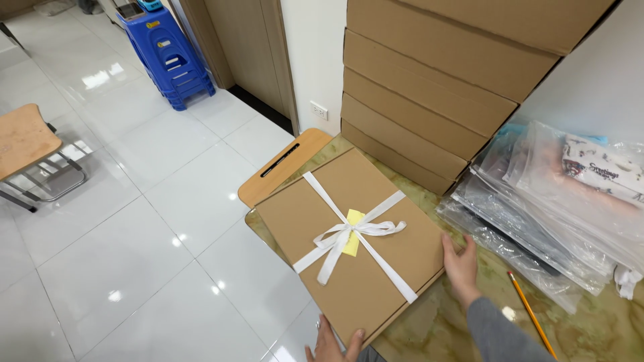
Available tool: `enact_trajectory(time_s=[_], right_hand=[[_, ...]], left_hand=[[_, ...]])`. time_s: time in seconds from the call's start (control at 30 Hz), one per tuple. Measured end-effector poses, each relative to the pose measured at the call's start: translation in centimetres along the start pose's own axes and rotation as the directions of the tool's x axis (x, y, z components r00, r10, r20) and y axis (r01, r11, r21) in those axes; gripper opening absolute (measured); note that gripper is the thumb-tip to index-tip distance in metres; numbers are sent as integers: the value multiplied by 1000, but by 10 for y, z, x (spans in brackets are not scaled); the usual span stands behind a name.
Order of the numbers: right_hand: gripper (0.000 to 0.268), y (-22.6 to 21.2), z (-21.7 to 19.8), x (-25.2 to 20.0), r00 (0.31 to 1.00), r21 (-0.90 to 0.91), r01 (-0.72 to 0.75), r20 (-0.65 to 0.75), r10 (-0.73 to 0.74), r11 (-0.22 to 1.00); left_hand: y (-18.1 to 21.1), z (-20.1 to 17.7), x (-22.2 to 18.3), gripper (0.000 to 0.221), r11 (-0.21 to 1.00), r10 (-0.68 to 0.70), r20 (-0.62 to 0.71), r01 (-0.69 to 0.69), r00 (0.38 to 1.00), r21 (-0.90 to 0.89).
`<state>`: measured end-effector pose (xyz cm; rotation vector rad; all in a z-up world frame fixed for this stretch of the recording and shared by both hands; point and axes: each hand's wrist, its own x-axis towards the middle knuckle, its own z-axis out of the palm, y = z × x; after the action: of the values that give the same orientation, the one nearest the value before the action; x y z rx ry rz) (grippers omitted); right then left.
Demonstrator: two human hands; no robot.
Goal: The person writes on a yellow sticky note attached to a cardboard box using a pencil. They then pick up a second cardboard box, place a plastic-wrapped item inside, and close the lid. Finally, they wrap a white ribbon around the box and tie it into a bow.
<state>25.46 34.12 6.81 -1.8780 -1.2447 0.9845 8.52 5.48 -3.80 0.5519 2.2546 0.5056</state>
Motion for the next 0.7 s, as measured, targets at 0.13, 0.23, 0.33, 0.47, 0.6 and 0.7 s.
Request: enact_trajectory(time_s=[0.13, 0.23, 0.33, 0.47, 0.6, 0.7], right_hand=[[86, -10, 3, -74, 978, 122, -173, 140, 155, 977], [75, -10, 14, -94, 962, 224, -119, 266, 57, 967], [98, -24, 14, -77, 919, 54, -198, 358, 166, 979], [101, -32, 18, -40, 896, -48, -144, 418, 150, 988], [108, -39, 26, -13, 886, -90, -102, 444, 131, 991], [107, -42, 25, -7, 869, -78, -108, 478, 132, 991]], left_hand=[[18, 38, 22, 137, 947, 309, -401, -242, 862, 210], [38, 35, 30, 132, 920, 379, -313, -320, 871, 226], [73, 13, 26, 119, 932, 363, -157, -355, 918, 78], [106, 13, 27, 117, 959, 270, -48, -273, 962, -80], [121, 35, 43, 120, 968, 248, -128, -250, 960, -1], [130, 40, 40, 117, 981, 193, -73, -195, 979, -18]])
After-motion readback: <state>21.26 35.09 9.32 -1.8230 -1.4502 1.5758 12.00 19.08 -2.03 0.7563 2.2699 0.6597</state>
